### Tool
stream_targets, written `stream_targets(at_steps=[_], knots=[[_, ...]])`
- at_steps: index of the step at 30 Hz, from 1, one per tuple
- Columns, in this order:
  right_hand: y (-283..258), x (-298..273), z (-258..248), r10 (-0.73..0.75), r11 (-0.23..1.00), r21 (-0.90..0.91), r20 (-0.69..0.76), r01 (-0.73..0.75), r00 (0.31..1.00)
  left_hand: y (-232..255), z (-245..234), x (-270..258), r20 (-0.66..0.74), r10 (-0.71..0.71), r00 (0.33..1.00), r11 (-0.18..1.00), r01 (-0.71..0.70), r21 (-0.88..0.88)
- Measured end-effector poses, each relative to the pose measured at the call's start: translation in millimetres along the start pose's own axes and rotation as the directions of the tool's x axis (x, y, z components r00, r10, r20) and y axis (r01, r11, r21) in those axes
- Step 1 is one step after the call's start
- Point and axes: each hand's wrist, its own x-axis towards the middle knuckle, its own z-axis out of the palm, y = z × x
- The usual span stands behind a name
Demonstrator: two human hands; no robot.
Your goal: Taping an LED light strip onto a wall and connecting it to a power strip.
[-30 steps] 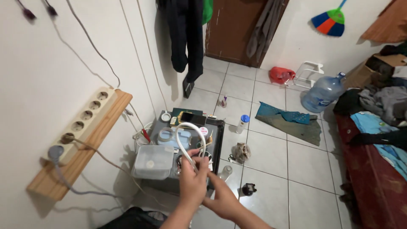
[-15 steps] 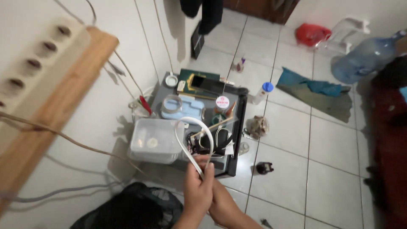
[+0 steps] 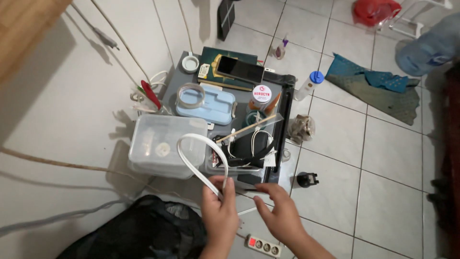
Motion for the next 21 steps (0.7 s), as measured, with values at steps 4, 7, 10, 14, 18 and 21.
stream_targets(at_steps=[4,7,10,14,18,21], knots=[[-13,17,-5,0.022,1.000,-0.001,-0.038,-0.022,0.999,-9,6,8,-0.057,-0.031,0.998,0.999,0.032,0.010],[-16,25,-3,0.055,0.998,-0.021,-0.035,-0.056,0.998,-20,1,12,-0.111,-0.152,0.982,0.988,0.149,-0.036],[-7,35,1,-0.083,0.995,-0.060,-0.088,0.078,0.993,-30,-7,16,-0.138,-0.200,0.970,0.977,0.186,-0.105],[-9,48,-1,-0.195,0.973,-0.155,-0.172,0.168,0.966,-33,-16,15,-0.154,-0.209,0.966,0.978,0.207,-0.028],[-4,70,-12,-0.049,0.987,-0.157,-0.232,0.012,0.971,-52,-22,14,-0.123,-0.066,0.990,0.991,0.079,0.105],[-4,80,-18,-0.069,0.980,-0.199,-0.262,0.016,0.963,-61,-21,12,-0.110,-0.084,0.990,0.988,0.097,0.119]])
